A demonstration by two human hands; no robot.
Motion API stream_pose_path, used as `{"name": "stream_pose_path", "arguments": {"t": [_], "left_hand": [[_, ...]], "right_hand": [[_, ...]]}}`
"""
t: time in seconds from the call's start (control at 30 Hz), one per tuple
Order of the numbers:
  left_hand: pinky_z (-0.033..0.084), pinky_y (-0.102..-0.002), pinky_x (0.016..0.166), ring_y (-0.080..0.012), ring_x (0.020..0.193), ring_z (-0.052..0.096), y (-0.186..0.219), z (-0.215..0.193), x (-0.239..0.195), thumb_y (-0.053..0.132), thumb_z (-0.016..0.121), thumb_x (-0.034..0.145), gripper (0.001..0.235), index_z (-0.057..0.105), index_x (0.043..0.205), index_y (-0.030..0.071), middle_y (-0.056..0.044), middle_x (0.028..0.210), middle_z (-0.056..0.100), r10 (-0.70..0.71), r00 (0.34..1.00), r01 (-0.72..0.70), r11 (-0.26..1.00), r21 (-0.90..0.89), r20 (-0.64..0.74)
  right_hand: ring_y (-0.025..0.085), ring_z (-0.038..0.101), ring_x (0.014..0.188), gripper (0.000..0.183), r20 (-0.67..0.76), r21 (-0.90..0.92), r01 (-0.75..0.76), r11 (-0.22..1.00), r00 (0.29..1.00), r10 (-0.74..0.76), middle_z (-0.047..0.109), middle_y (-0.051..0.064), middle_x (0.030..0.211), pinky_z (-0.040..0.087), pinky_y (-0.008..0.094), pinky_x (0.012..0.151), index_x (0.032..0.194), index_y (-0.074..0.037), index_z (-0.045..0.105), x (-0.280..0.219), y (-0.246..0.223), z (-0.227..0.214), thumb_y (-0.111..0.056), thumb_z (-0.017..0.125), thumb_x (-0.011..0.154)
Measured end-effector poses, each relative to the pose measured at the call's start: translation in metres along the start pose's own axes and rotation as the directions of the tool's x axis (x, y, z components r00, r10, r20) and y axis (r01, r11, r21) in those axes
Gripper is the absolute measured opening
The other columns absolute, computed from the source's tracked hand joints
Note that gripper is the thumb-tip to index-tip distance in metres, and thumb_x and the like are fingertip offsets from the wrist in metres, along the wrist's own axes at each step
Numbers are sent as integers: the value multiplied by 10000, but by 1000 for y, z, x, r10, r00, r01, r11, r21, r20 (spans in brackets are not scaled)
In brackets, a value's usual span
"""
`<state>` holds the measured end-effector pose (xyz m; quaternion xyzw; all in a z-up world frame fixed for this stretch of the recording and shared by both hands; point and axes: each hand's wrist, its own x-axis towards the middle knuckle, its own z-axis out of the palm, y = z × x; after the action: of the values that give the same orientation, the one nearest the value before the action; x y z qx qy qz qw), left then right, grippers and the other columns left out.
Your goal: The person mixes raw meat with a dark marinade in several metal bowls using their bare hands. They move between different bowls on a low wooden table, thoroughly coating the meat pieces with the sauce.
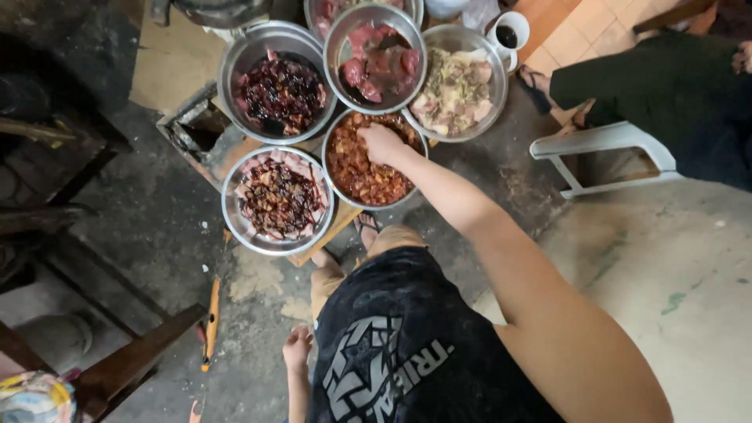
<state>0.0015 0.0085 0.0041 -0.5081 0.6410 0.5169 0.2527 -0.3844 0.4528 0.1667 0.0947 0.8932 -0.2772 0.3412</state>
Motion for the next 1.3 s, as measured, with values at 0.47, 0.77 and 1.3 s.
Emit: {"name": "stream_pose_path", "arguments": {"t": [0.47,0.77,1.3], "left_hand": [[483,-259,667,-149,877,691,47,-20,4,278,731,823,421,718,1159,24,-100,961,717,-4,1000,5,999,51,-7],[467,-273,573,-131,650,633,75,-55,56,372,701,891,312,781,1011,96,-81,804,762,160,984,-177,936,305,79],[575,-380,768,-312,932,724,144,-99,116,288,794,886,325,752,1047,8,-225,1039,716,262,945,-308,915,262,198]], "right_hand": [[474,163,1512,952,-12,-116,-162,980,987,162,84,209,1675,258,654,1197,1611,-213,241,-31,-18,-19,-94,768,827],[336,632,1137,589,-181,231,-15,973,982,58,620,158,1328,515,432,894,1432,-74,484,-22,30,-3,-161,687,886],[576,542,1253,940,-305,118,-107,987,942,139,396,359,1452,517,590,1044,1524,-69,347,-57,40,67,-6,762,684]]}}
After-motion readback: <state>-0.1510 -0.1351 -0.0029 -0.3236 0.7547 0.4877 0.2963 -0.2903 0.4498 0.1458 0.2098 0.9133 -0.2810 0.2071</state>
